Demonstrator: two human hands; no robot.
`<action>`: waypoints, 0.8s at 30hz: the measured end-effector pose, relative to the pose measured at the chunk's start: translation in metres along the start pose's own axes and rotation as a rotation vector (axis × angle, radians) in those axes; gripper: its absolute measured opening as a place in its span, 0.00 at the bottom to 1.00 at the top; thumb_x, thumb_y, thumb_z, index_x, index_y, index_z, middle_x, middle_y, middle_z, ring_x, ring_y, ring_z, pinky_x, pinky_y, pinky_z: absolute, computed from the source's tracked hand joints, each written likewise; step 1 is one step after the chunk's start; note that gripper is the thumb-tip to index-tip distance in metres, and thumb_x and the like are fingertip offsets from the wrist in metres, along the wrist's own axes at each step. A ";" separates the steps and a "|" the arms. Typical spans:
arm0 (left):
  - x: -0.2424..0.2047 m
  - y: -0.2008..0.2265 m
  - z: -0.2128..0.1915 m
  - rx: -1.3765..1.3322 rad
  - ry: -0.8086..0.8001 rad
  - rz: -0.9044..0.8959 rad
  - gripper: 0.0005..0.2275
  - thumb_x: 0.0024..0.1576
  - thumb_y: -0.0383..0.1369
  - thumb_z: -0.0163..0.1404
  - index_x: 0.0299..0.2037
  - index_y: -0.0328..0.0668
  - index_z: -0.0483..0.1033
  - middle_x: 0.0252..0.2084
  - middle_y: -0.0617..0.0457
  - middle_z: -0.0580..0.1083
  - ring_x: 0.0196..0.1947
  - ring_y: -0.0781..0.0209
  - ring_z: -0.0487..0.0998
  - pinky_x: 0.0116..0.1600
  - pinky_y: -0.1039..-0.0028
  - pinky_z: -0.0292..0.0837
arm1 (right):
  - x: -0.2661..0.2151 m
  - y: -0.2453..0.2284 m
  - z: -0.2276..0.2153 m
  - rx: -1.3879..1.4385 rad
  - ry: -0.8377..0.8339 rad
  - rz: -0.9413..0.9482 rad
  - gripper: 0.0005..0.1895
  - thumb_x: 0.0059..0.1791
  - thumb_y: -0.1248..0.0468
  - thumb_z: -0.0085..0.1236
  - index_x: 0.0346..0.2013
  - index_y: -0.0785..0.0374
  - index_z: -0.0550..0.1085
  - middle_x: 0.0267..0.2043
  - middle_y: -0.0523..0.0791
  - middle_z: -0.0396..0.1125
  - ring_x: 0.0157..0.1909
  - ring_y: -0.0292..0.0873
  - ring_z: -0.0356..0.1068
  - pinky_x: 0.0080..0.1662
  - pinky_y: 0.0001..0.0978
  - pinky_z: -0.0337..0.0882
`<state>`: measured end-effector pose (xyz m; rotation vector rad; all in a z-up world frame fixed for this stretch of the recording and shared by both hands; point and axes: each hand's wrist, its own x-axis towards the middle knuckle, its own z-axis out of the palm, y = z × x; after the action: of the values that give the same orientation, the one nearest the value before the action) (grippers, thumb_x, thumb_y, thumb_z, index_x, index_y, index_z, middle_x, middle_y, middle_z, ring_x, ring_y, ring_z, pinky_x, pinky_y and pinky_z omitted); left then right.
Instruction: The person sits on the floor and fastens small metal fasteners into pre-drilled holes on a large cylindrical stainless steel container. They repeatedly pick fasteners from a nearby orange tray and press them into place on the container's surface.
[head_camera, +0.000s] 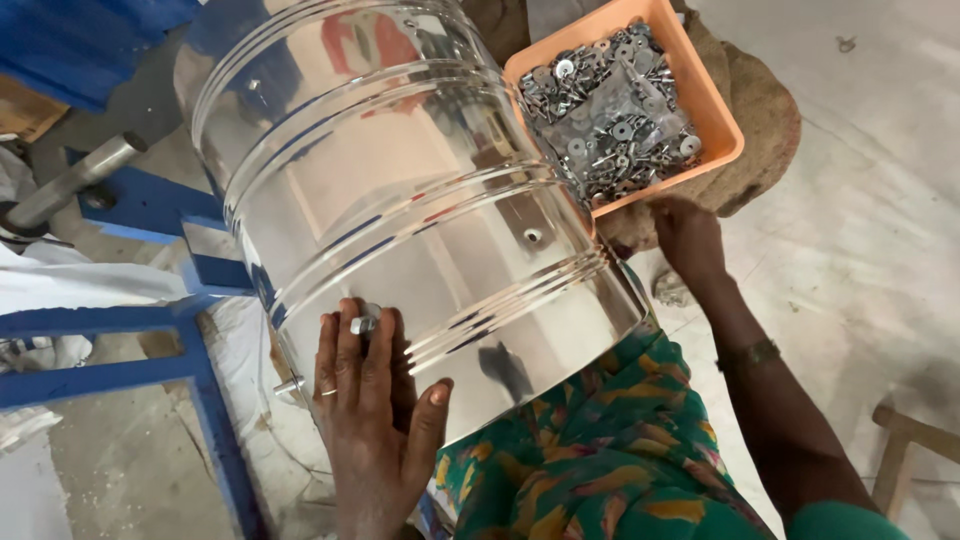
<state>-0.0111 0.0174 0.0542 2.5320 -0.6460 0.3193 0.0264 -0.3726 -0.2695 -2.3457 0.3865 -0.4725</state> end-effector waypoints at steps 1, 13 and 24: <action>0.000 0.000 0.000 0.009 -0.008 -0.006 0.28 0.61 0.42 0.52 0.67 0.29 0.66 0.72 0.27 0.60 0.75 0.26 0.55 0.73 0.44 0.51 | 0.013 0.002 0.000 0.005 0.033 -0.025 0.08 0.54 0.65 0.58 0.46 0.61 0.80 0.41 0.55 0.74 0.37 0.56 0.74 0.41 0.46 0.74; -0.003 -0.002 0.003 0.044 -0.050 -0.057 0.29 0.58 0.43 0.51 0.66 0.29 0.66 0.72 0.29 0.59 0.75 0.27 0.53 0.72 0.42 0.48 | 0.126 0.018 0.065 -0.036 -0.048 -0.303 0.08 0.50 0.66 0.59 0.43 0.61 0.79 0.41 0.53 0.74 0.44 0.57 0.73 0.45 0.50 0.72; 0.002 0.002 0.007 -0.001 0.004 -0.031 0.28 0.59 0.44 0.52 0.65 0.30 0.68 0.71 0.28 0.62 0.73 0.25 0.57 0.70 0.45 0.54 | 0.143 0.024 0.142 -0.477 -0.153 -0.345 0.06 0.48 0.67 0.54 0.39 0.61 0.77 0.43 0.53 0.70 0.45 0.56 0.73 0.42 0.48 0.75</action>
<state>-0.0094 0.0116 0.0493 2.5371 -0.6049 0.3125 0.2123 -0.3640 -0.3508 -2.9106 0.0143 -0.3851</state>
